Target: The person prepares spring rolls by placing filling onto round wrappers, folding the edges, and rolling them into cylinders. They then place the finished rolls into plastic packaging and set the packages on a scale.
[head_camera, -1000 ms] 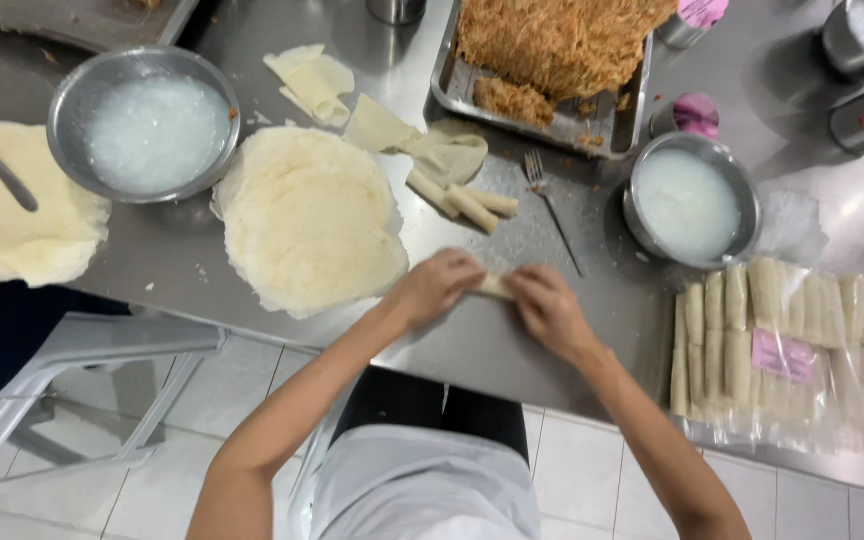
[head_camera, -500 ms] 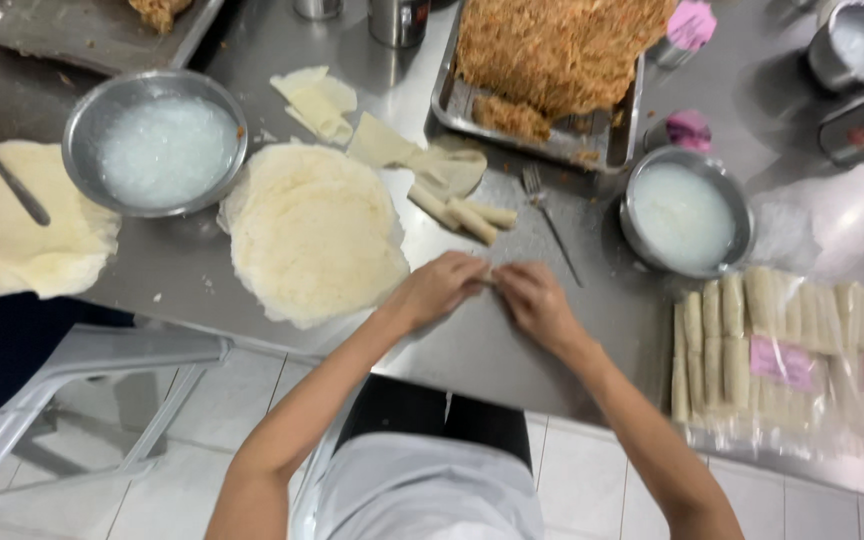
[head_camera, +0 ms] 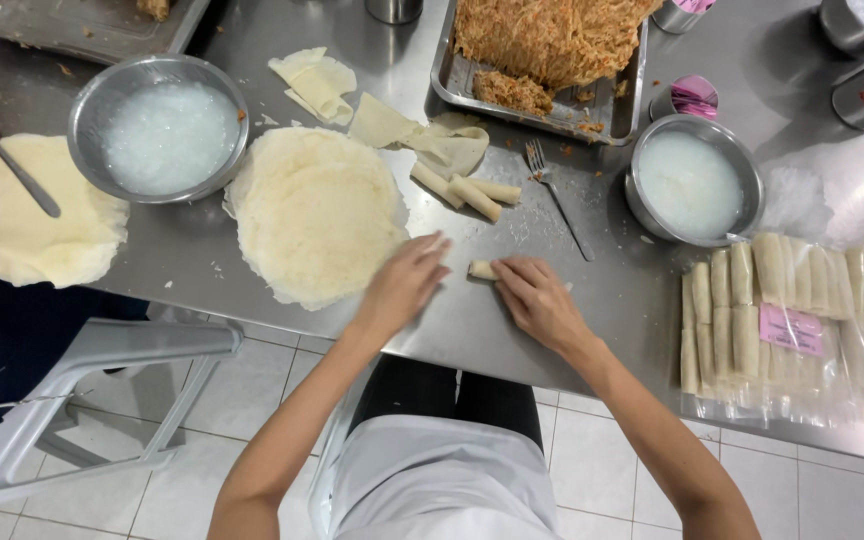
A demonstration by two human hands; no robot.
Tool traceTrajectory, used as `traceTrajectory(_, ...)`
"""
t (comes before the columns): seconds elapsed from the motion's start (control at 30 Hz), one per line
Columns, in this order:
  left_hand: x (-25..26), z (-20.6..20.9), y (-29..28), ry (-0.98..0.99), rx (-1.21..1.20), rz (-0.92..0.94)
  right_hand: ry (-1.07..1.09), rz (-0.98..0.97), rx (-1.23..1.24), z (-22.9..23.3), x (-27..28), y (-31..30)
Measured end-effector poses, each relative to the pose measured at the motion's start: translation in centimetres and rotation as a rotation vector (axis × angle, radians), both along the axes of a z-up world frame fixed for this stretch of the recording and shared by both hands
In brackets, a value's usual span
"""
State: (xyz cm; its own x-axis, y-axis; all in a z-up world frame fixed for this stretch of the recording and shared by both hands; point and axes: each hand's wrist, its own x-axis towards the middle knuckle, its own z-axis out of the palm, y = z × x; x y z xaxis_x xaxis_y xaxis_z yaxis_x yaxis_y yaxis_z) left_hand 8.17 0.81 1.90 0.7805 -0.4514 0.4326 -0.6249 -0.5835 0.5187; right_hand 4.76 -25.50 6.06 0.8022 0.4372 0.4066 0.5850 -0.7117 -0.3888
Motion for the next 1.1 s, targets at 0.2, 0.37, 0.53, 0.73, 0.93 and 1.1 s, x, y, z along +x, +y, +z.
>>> traceTrajectory(0.2,-1.6,0.4,4.0,0.069,-0.12,0.255,-0.085,-0.201,0.225,1.3,5.7,0.4)
traceTrajectory(0.37,-1.2,-0.5,4.0,0.031,-0.147,0.274,-0.118,-0.214,0.171,-1.5,8.4,1.1)
traceTrajectory(0.53,-0.3,-3.5,3.4,0.005,-0.141,0.259,0.038,-0.237,0.264,0.3,1.7,-3.8)
traceTrajectory(0.73,1.3,-6.1,3.2,-0.264,0.146,0.358,0.087,-0.351,0.027,-4.5,-3.1,-9.6)
traceTrajectory(0.93,0.4,-4.1,4.1,-0.103,-0.11,0.068,0.066,-0.368,0.092,-6.8,-4.2,-10.6)
traceTrajectory(1.1,3.2,-9.7,1.2,-0.289,0.146,0.299,0.07,-0.388,0.117,-6.7,-5.0,-10.2)
